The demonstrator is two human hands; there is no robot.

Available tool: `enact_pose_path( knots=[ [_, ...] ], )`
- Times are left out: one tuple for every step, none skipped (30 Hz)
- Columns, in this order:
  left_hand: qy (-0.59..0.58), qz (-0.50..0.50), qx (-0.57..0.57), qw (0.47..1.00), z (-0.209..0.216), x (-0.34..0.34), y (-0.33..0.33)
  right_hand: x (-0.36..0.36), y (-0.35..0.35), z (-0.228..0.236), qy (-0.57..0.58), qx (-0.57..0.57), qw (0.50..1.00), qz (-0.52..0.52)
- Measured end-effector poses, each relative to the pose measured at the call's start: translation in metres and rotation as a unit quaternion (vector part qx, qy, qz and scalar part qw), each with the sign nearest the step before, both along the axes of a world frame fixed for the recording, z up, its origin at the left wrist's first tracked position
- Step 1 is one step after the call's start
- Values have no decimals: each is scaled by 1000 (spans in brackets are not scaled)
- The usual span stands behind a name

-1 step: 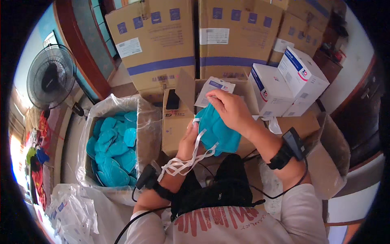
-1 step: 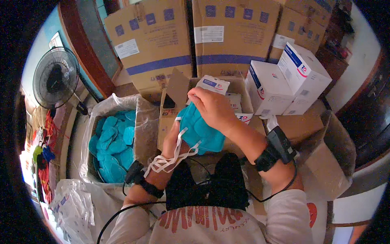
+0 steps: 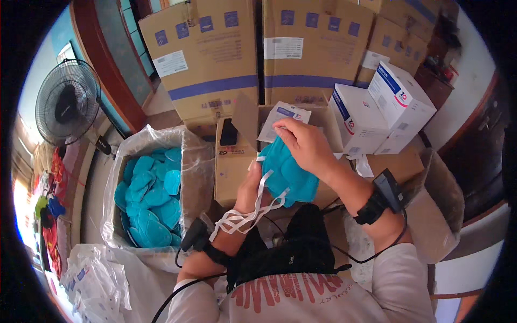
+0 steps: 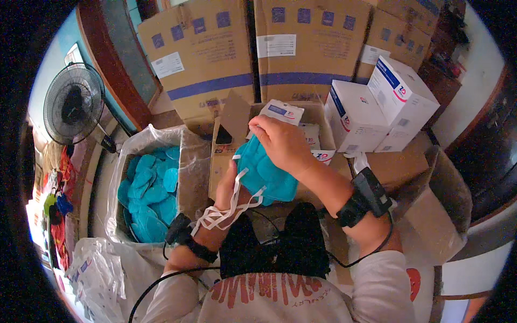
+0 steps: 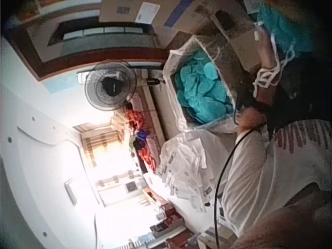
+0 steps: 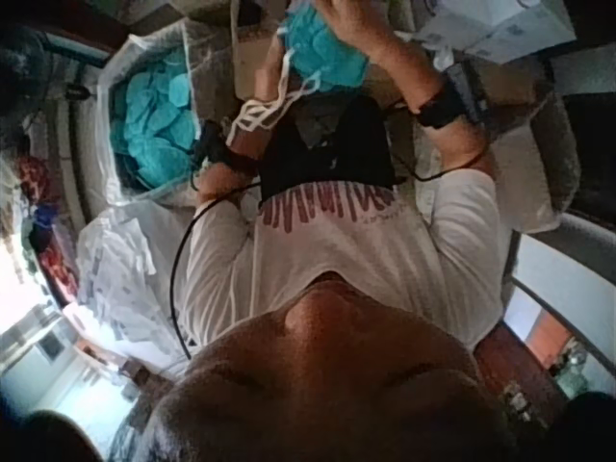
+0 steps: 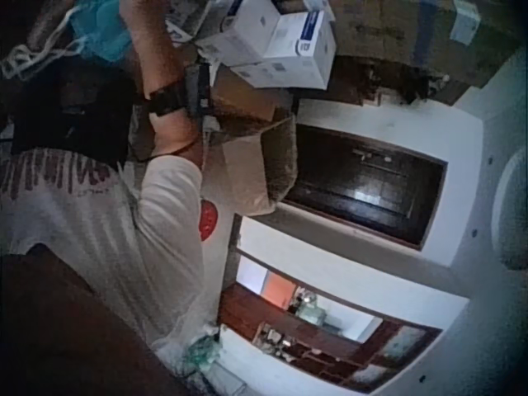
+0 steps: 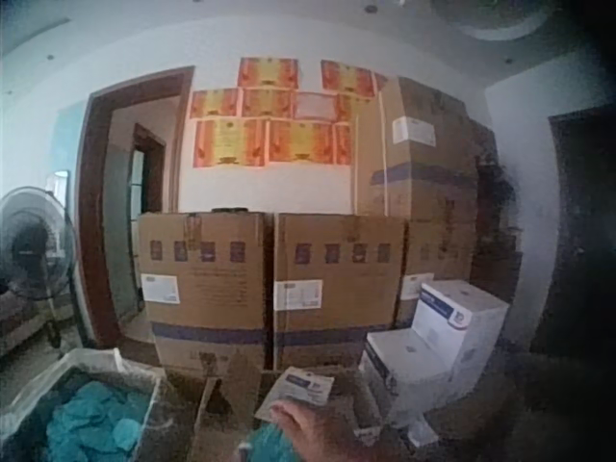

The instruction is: The person tests the straps on face masks by hand, packs the masks into individual plastic packaging pouches, and places the packaged masks into a cardboard box.

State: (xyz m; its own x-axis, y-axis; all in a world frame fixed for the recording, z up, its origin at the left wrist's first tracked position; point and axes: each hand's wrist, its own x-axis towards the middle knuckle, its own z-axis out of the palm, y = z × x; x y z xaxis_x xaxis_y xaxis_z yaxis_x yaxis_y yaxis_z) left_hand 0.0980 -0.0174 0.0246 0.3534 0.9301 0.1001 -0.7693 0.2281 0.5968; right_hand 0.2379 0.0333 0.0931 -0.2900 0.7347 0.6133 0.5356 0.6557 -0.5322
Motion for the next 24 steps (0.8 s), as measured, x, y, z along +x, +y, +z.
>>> enact_pose_path(
  knots=[
    [-35, -19, 2, 999, -2, 1, -1, 0, 0, -1, 6, 9, 1000, 6],
    [-92, -53, 18, 994, -4, 3, -3, -1, 0, -2, 5, 21, 1000, -14],
    [-67, -38, 4, 997, -6, 4, -4, -2, -1, -2, 3, 28, 999, -41],
    [-38, 3, 59, 998, -7, 6, -5, -3, -1, -3, 4, 33, 999, -36],
    [6, 35, 99, 994, -8, 7, -6, -4, -2, -4, 23, 27, 998, -48],
    [-7, 43, 115, 992, -9, 8, -7, -5, -2, -4, 40, 20, 997, -68],
    [46, 67, 90, 993, -9, 10, -8, -7, -3, -5, 43, 21, 997, -61],
    [85, 90, 70, 990, -9, 11, -9, -8, -3, -7, 55, -3, 995, -80],
    [98, 110, 65, 987, -9, 12, -11, -9, -4, -9, 67, -22, 992, -102],
    [110, 111, 61, 986, -8, 13, -11, -9, -3, -11, 68, -29, 992, -100],
    [111, 138, 45, 983, -7, 12, -11, -9, -3, -14, 110, -42, 990, -77],
    [114, 154, 22, 981, -6, 11, -10, -9, -2, -17, 147, -58, 986, -59],
    [121, 190, 35, 974, -5, 9, -9, -7, -2, -20, 152, -54, 985, -54],
    [119, 199, 38, 972, -4, 6, -6, -5, -3, -22, 178, -74, 981, -35],
    [100, 222, 34, 969, -3, 3, -4, -2, -5, -25, 203, -105, 973, -28],
    [71, 240, 40, 967, -2, -1, -1, 2, -8, -29, 204, -91, 975, -14],
    [79, 246, 54, 964, -1, -4, 0, 6, -12, -32, 191, -131, 973, -10],
    [79, 248, 55, 964, -1, -5, 1, 8, -17, -35, 177, -180, 967, -26],
    [85, 255, 72, 961, -2, -6, 0, 7, -20, -39, 254, -228, 940, 17],
    [86, 255, 90, 959, -2, -6, 0, 7, -24, -42, 260, -202, 944, 35],
    [109, 258, 81, 957, -2, -5, -1, 7, -27, -44, 267, -198, 942, 36],
    [116, 262, 83, 955, -3, -4, -2, 6, -29, -45, 280, -199, 939, 25],
    [106, 272, 73, 954, -3, -2, -3, 4, -32, -47, 277, -193, 941, 36],
    [96, 272, 54, 956, -3, -1, -3, 1, -35, -48, 333, -256, 906, 46]
  ],
)
